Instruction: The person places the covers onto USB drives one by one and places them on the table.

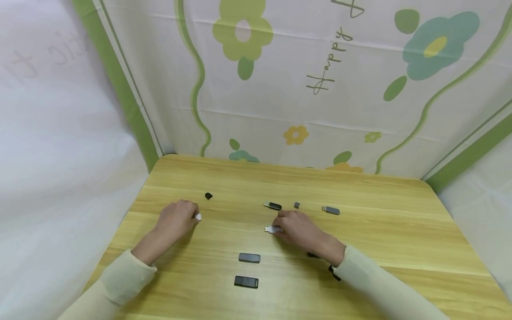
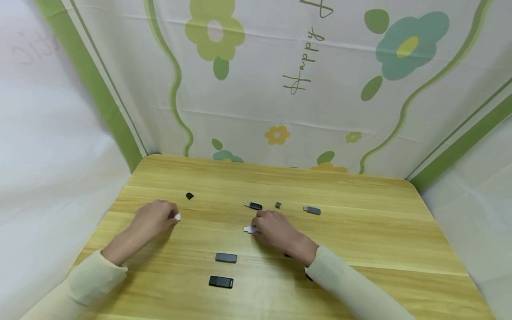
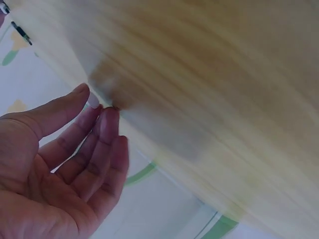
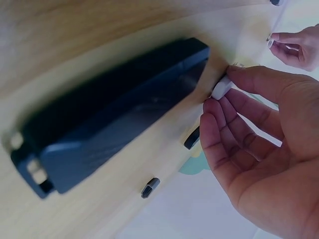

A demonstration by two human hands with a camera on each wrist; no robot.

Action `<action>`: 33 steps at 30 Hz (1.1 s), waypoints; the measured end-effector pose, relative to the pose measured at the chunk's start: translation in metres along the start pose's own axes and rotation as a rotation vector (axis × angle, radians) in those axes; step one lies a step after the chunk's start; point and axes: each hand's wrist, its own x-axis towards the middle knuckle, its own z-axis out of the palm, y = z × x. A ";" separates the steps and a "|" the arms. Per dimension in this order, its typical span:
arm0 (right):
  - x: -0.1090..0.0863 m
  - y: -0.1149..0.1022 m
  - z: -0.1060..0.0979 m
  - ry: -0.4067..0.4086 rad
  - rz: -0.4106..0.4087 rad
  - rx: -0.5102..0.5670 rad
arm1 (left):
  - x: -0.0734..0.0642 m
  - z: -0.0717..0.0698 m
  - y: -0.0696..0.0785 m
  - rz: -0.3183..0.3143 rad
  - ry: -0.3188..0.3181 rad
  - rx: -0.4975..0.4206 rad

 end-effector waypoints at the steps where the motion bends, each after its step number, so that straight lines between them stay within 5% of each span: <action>1: 0.000 0.000 0.000 0.003 -0.002 0.000 | 0.001 0.000 0.001 0.012 0.010 -0.005; 33: 0.019 -0.019 -0.015 0.058 -0.065 0.027 | 0.016 0.006 0.096 0.260 0.022 -0.003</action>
